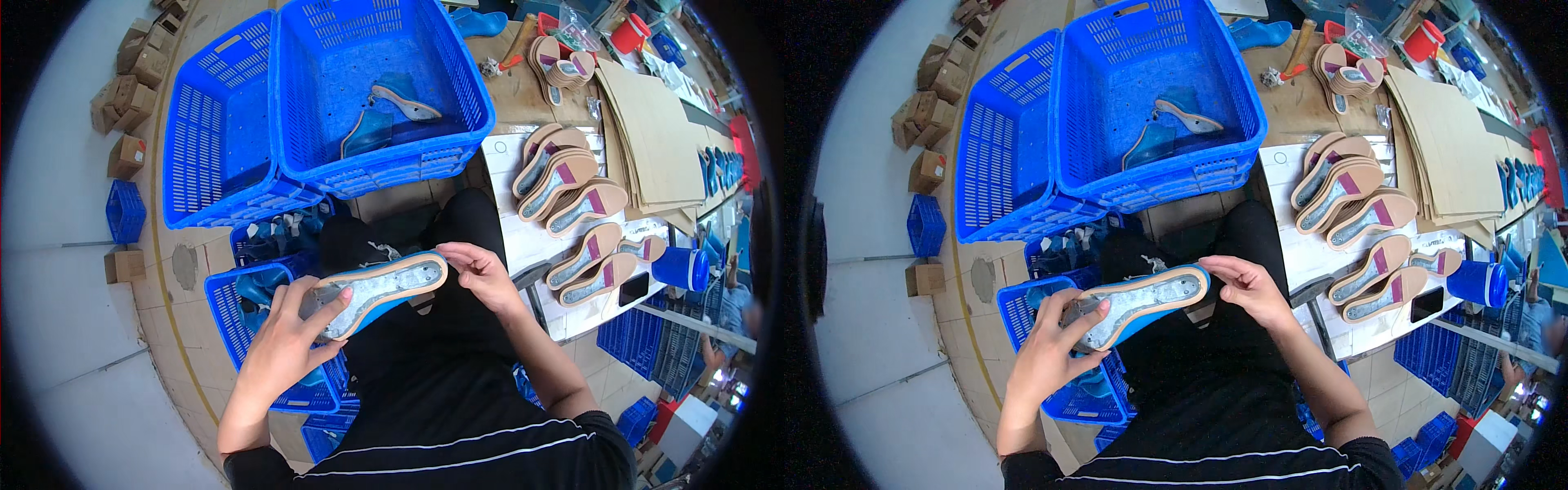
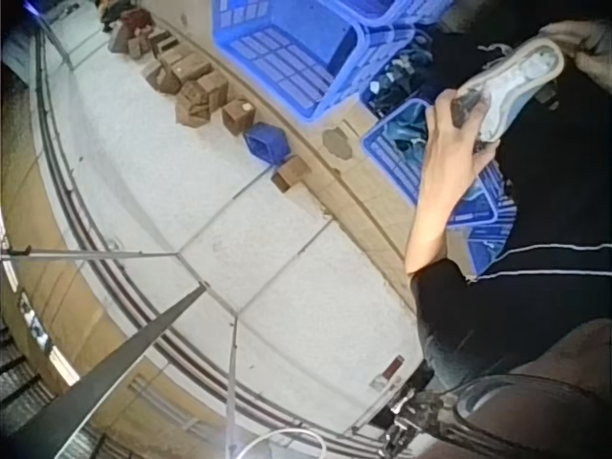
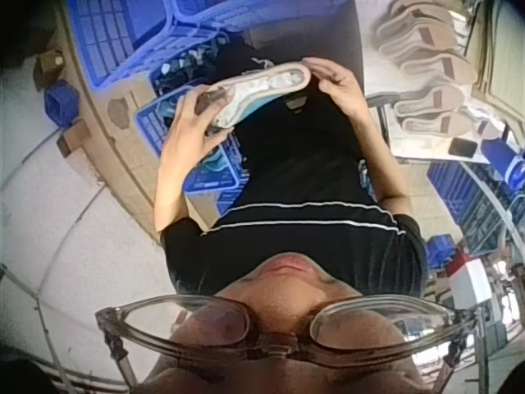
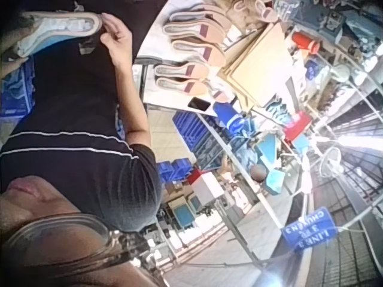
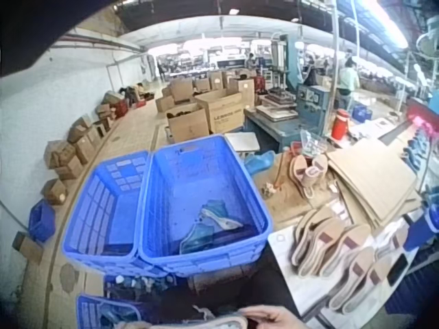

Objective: The recorder is assembling high-heeled shoes by attaching the sole to the upper using a hammer and glue.

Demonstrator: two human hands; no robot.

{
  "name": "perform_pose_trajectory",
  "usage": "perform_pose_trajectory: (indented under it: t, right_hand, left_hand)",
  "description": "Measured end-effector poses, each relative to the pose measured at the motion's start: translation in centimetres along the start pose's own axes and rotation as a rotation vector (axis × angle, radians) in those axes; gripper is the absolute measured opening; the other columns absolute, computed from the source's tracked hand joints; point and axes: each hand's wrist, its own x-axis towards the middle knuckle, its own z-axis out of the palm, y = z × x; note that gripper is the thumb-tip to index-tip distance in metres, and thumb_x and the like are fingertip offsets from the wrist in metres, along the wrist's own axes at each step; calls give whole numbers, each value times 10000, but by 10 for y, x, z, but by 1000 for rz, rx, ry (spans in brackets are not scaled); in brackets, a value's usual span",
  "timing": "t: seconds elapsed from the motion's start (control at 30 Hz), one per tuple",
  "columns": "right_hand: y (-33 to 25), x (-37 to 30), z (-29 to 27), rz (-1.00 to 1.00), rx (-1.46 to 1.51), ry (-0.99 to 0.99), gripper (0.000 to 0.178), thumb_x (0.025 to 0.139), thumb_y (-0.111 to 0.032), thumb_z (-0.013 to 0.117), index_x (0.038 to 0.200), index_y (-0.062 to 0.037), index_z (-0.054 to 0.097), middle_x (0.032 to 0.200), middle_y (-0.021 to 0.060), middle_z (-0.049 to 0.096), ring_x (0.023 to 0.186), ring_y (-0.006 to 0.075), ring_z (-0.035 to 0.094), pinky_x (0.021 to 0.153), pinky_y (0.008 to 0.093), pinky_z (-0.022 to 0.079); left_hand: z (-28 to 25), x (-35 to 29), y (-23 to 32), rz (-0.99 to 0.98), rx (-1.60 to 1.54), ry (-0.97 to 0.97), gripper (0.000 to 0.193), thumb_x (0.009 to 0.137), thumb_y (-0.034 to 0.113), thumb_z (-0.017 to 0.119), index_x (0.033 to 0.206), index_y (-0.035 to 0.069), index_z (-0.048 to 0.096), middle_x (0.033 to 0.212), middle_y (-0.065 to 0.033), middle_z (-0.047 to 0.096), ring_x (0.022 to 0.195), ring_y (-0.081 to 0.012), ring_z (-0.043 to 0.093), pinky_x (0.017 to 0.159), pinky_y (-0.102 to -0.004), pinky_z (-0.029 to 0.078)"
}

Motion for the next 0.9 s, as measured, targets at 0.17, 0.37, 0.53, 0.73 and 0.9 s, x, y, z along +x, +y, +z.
perform_pose_trajectory:
  t: [0.17,0.37,0.53,0.73,0.9]
  right_hand:
    - [-2,14,4,-35,-35,-17,663,914,-296,879,1454,17,654,1404,113,696,1292,189,657,1140,330,482]
    - [-7,16,10,-61,-189,-34,459,945,-231,846,1345,-24,757,1244,57,650,938,91,561,827,237,444]
    - [-8,16,13,-103,-239,-45,473,975,-267,818,1381,-37,737,1177,1,663,842,62,502,756,236,395]
    - [-7,19,13,-89,-184,-82,459,1042,-268,749,1422,-20,678,1243,49,698,1168,169,677,1034,303,507]
    - [5,-27,1,-270,-406,492,399,1072,-242,718,1389,-6,666,1220,91,746,1134,167,694,993,299,521]
  left_hand:
    - [-1,-1,3,-13,7,2,651,795,186,945,1408,241,735,1449,-172,566,1222,-362,606,951,-467,638]
    - [0,-3,3,-24,20,-12,648,806,178,938,1416,246,730,1462,-169,566,1227,-359,601,962,-461,633]
    - [0,-4,2,-24,11,-4,662,804,163,937,1425,248,722,1454,-163,565,1235,-362,598,959,-464,637]
    - [1,-2,4,-31,-17,21,735,740,150,964,1426,255,723,1433,-159,552,1280,-382,593,998,-475,616]
    - [3,-6,0,-43,-24,28,798,691,165,990,1434,269,719,1425,-151,551,1285,-386,597,1010,-474,601]
